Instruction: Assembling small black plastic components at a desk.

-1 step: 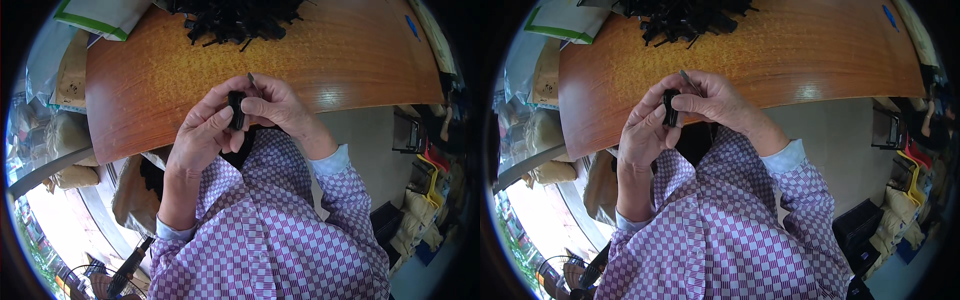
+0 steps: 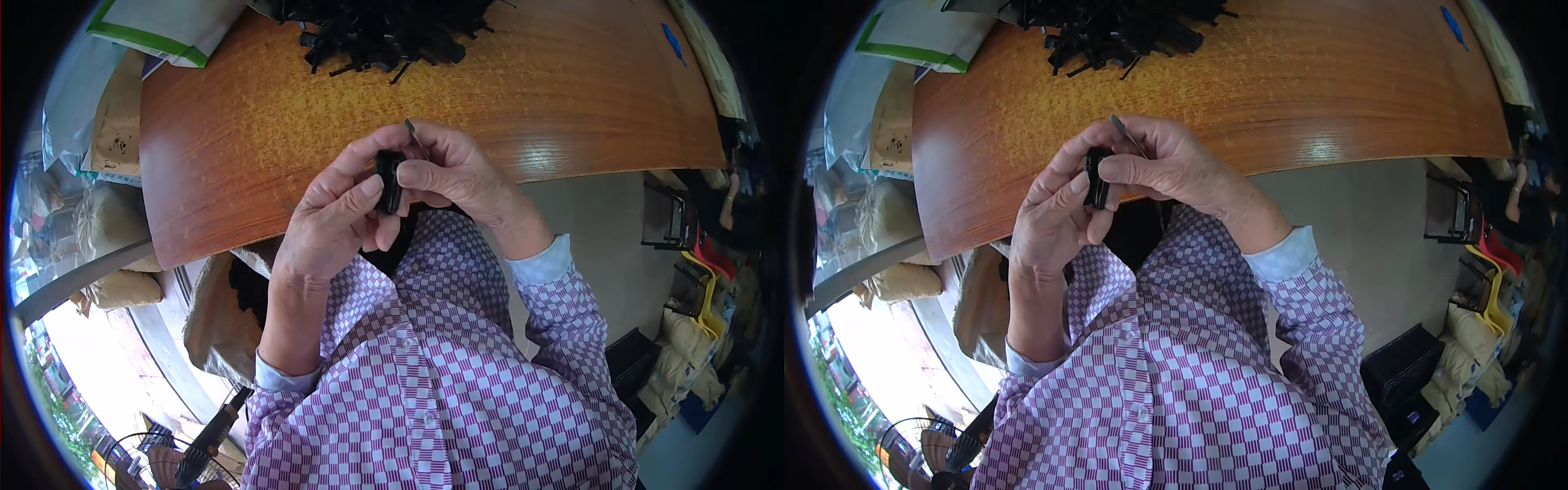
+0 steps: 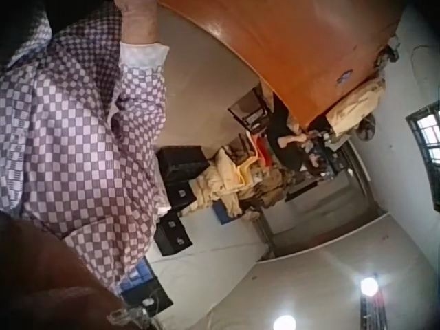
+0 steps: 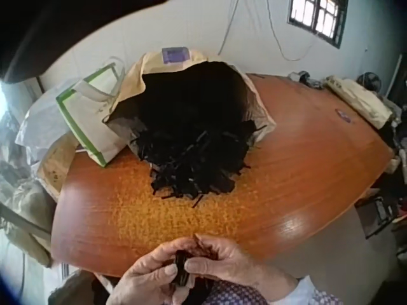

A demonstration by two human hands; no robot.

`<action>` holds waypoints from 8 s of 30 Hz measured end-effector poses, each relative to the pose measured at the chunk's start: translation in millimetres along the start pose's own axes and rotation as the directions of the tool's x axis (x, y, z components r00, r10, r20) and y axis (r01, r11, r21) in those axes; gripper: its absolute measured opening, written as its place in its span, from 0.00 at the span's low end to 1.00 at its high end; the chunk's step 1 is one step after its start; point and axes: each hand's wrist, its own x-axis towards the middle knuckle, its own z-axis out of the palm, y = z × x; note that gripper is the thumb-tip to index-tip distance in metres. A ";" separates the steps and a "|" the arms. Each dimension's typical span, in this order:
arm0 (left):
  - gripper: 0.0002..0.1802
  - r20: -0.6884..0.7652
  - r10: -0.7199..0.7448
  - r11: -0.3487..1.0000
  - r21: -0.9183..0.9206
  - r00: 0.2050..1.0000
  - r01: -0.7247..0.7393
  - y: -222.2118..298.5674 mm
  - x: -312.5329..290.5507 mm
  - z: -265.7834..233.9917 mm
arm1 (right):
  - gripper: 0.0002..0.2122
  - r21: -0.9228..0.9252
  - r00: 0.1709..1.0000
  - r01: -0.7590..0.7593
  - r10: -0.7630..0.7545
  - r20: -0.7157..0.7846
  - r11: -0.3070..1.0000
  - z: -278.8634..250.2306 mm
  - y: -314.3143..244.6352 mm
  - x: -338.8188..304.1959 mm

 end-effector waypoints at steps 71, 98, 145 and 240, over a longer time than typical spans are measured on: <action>0.22 -0.137 0.310 0.618 0.781 0.941 -0.090 -3.9 16.1 -6.2 | 0.13 -0.401 0.814 0.109 -0.313 -0.490 0.910 -61.3 -65.7 53.0; 0.19 -0.278 0.339 0.904 0.362 0.899 -0.229 -4.7 -22.6 -28.4 | 0.20 -0.526 0.985 -0.107 0.016 -0.174 0.844 42.0 17.0 18.9; 0.24 -0.164 0.199 0.940 0.310 0.966 -0.141 -8.8 -17.9 -17.0 | 0.08 -0.162 0.998 -0.065 0.064 -0.010 0.985 5.6 15.5 16.1; 0.19 -0.129 0.427 0.686 0.691 0.895 -0.227 -17.6 -11.1 -29.7 | 0.09 -0.871 0.983 0.009 -0.166 -0.083 0.491 43.9 22.5 10.4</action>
